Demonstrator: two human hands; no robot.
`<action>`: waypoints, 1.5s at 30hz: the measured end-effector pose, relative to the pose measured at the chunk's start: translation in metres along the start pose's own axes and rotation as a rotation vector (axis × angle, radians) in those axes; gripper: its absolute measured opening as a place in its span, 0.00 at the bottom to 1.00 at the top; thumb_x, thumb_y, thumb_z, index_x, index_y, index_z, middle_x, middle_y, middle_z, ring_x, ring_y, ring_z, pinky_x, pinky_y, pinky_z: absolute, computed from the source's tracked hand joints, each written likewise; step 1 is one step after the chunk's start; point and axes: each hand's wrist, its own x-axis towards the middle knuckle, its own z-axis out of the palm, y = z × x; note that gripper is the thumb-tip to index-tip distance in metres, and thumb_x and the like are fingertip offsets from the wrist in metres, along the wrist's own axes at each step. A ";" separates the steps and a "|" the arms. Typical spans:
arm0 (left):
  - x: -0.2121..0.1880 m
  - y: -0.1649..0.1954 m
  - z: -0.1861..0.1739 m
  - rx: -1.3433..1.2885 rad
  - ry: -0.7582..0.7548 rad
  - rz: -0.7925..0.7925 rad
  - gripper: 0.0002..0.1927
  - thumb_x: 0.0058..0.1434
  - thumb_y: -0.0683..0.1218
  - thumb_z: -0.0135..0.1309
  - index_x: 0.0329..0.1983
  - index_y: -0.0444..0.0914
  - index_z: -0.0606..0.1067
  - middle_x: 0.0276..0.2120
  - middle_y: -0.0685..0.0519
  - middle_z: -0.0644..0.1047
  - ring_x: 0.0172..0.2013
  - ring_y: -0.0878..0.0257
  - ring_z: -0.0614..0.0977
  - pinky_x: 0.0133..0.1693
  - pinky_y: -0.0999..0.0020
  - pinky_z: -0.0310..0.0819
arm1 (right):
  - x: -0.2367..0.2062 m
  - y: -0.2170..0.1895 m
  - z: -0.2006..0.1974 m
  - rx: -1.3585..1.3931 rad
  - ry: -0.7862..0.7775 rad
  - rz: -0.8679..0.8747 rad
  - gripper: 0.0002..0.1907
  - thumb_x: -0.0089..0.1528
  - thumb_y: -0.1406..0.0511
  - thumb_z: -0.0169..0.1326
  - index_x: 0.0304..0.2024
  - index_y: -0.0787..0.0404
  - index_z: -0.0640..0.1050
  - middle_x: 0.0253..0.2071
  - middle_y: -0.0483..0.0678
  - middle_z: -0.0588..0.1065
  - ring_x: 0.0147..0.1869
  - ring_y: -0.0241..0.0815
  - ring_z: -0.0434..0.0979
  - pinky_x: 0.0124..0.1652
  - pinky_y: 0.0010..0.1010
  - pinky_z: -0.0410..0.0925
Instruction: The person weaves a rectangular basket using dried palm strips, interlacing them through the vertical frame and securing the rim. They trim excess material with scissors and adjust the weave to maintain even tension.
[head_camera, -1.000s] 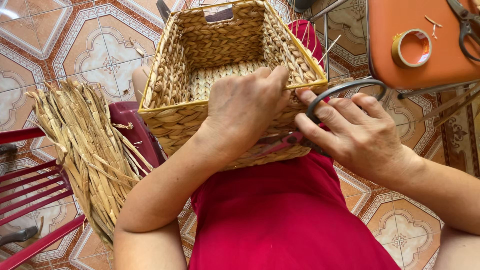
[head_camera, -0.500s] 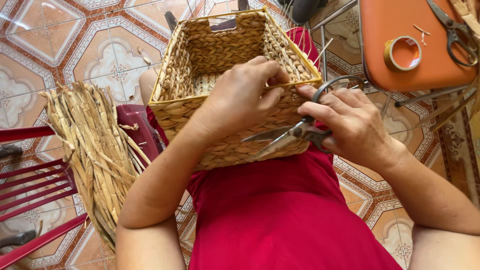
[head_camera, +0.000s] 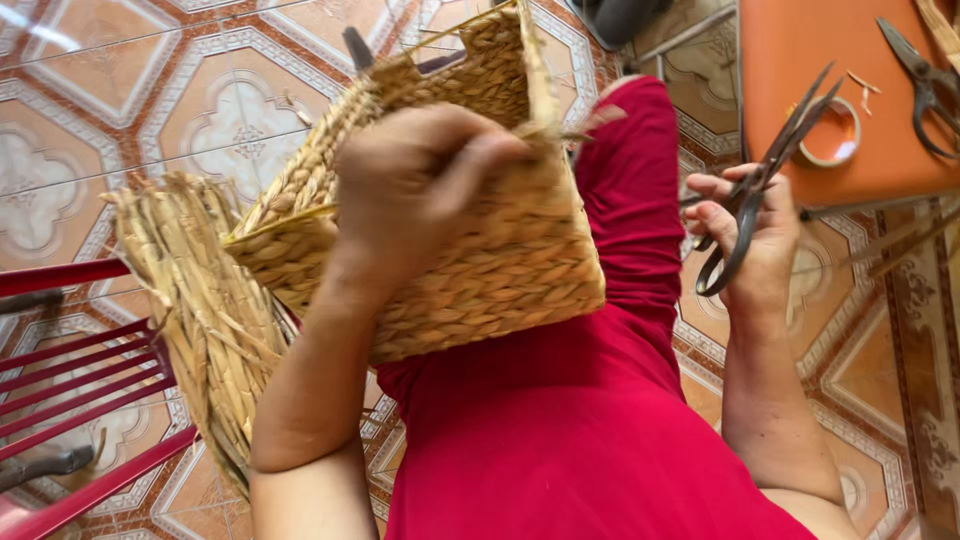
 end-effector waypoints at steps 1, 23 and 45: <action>-0.001 -0.003 -0.018 -0.039 0.092 -0.084 0.12 0.74 0.50 0.56 0.39 0.38 0.82 0.27 0.56 0.79 0.22 0.71 0.78 0.23 0.74 0.69 | 0.008 0.009 -0.002 0.079 -0.043 0.056 0.21 0.67 0.72 0.58 0.59 0.61 0.67 0.55 0.58 0.77 0.50 0.42 0.80 0.49 0.31 0.75; -0.020 -0.225 -0.032 0.055 0.696 -0.348 0.29 0.68 0.65 0.52 0.21 0.40 0.77 0.19 0.60 0.79 0.23 0.74 0.80 0.45 0.71 0.71 | 0.101 0.060 0.004 -0.380 -0.085 -0.231 0.20 0.72 0.69 0.66 0.58 0.63 0.68 0.48 0.41 0.64 0.52 0.34 0.66 0.54 0.23 0.64; -0.062 -0.182 -0.021 0.322 0.556 -0.155 0.13 0.65 0.42 0.64 0.51 0.43 0.79 0.47 0.53 0.77 0.48 0.63 0.84 0.50 0.70 0.82 | 0.120 -0.037 0.094 -0.943 -0.533 -0.614 0.32 0.59 0.64 0.76 0.59 0.61 0.71 0.51 0.54 0.71 0.52 0.46 0.75 0.50 0.35 0.72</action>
